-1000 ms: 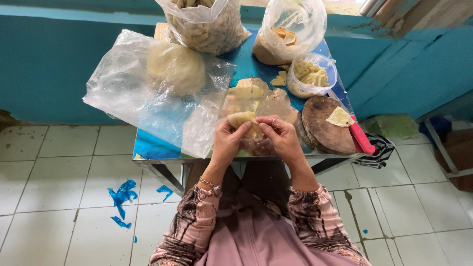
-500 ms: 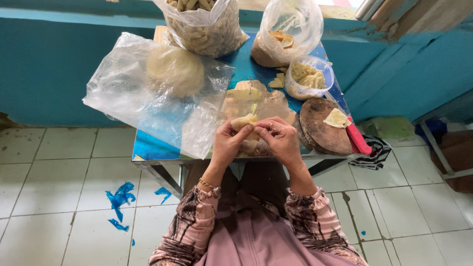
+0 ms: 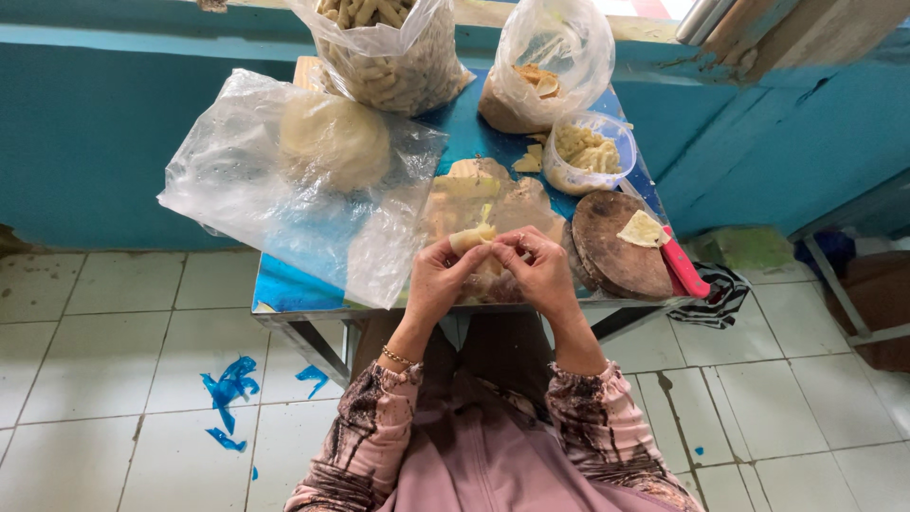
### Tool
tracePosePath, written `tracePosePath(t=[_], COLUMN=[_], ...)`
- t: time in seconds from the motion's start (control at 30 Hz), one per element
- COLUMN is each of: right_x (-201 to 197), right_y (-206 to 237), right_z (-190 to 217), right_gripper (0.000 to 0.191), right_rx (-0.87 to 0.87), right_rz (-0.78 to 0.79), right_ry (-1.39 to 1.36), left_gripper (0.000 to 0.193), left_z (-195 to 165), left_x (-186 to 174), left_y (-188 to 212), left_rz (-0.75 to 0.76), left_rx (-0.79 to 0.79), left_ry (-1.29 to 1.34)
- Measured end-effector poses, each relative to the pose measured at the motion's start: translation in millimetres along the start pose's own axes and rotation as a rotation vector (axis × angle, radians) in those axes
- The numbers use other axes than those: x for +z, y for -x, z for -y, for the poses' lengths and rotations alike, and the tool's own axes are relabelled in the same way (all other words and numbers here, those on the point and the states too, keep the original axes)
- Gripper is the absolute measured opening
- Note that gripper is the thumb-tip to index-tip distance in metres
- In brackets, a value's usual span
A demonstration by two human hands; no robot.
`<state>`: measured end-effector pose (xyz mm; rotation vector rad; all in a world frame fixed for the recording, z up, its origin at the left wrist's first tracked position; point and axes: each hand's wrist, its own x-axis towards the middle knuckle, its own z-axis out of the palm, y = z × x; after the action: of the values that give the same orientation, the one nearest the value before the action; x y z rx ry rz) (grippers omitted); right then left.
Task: The person pinches small triangular dough pieces from a sheet and twists and folds each piece by hand into a small twisted snack shape, placing finished pieces into a plastic bag on the table. They occasionally reach into a bag of brown powder and dip or sprinkle it on the dough pieces while working.
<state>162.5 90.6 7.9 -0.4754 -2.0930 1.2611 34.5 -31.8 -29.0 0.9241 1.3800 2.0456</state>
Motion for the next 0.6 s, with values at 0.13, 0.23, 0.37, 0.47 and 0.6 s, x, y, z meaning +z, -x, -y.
tracePosePath(t=[0.13, 0.23, 0.37, 0.47, 0.6], right_x=[-4, -9, -23, -27, -11], right_y=[-3, -16, -46, -78, -97], right_z=[-16, -34, -48, -48, -42], right_gripper=[0.017, 0.014, 0.011, 0.008, 0.012], right_rx=[0.127, 0.366, 0.542, 0.287, -0.252], right_rz=[0.021, 0.047, -0.117, -0.217, -0.353], right_ry=[-0.101, -0.528, -0.881, -0.809, 0.439], left_gripper=[0.021, 0.018, 0.019, 0.021, 0.023], left_z=[4, 9, 12, 12, 10], left_x=[1, 2, 3, 3, 4], left_y=[-3, -3, -4, -5, -4], left_rz=[-0.045, -0.126, -0.218, -0.302, -0.357], left_rx=[-0.001, -0.037, 0.011, 0.071, 0.11], left_ry=[0.002, 0.025, 0.133, 0.152, 0.211])
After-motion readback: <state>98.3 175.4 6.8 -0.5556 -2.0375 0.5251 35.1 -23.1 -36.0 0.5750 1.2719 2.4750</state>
